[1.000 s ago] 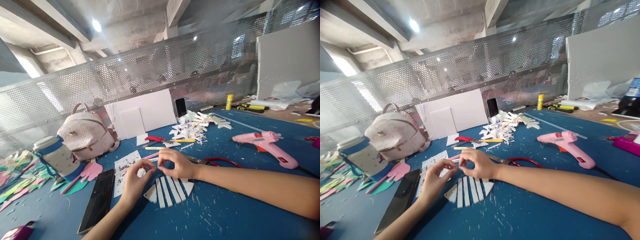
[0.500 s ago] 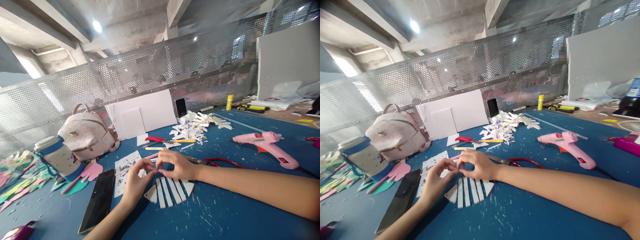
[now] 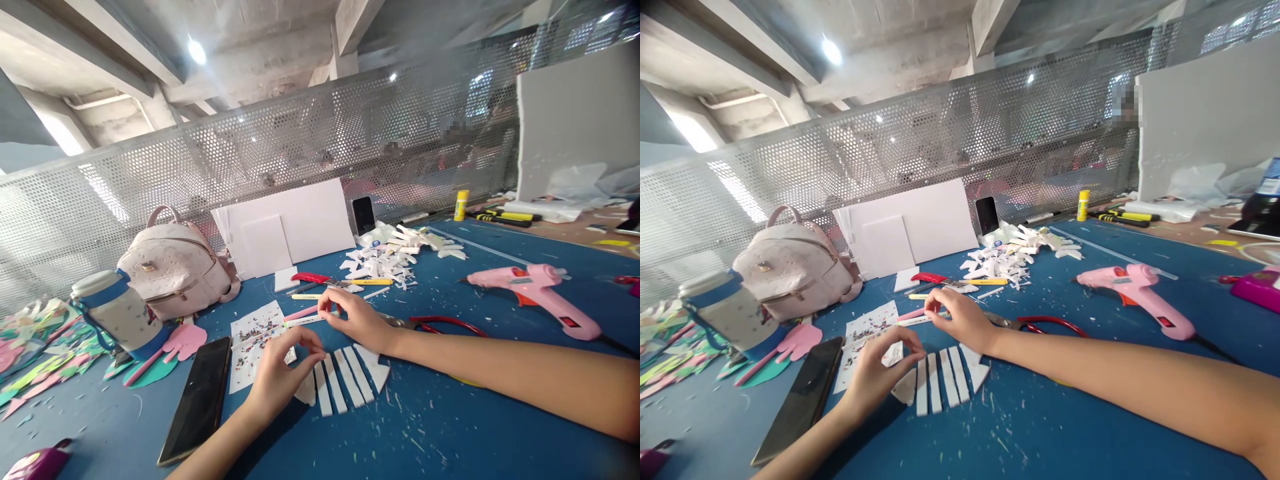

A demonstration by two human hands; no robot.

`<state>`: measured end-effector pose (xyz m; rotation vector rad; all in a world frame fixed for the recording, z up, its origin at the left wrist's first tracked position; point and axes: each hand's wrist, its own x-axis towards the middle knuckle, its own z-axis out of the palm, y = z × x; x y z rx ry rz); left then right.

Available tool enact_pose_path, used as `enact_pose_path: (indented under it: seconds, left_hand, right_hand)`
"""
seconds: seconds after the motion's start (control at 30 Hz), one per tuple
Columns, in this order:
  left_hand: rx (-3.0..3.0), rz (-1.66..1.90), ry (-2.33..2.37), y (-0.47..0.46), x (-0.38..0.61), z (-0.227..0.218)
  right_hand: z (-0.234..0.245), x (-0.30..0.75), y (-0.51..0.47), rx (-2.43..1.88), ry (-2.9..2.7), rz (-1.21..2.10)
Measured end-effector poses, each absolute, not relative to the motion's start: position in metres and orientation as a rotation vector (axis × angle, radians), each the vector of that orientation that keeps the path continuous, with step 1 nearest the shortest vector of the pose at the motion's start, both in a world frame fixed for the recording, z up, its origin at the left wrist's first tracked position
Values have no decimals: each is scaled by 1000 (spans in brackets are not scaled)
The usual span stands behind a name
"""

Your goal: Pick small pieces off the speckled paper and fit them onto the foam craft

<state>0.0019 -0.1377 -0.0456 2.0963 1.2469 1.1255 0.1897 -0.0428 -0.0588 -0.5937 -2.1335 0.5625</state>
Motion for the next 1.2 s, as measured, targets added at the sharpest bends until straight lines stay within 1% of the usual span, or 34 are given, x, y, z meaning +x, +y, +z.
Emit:
enact_pose_path:
  seconds: [0.27, 0.47, 0.57, 1.0, 1.13, 1.2]
  left_hand:
    - [2195, 1009, 1184, -137, 2, -47]
    - [2112, 1137, 1385, -130, 0, -55]
    - [2037, 1195, 1419, -127, -2, -56]
    - [2000, 1222, 1459, -123, -11, -51]
    - [2127, 1255, 1493, -114, -32, -42]
    - [2162, 1330, 1586, -105, -50, -38]
  right_hand:
    - [-63, 188, -37, -698, -2010, 516]
    - [-56, 191, -45, -371, -2227, 533]
    - [-56, 191, -46, -276, -2315, 528]
    - [-59, 189, -41, -335, -2273, 581]
    - [-62, 188, -38, -424, -2265, 566]
    - [-63, 188, -37, -445, -2256, 575]
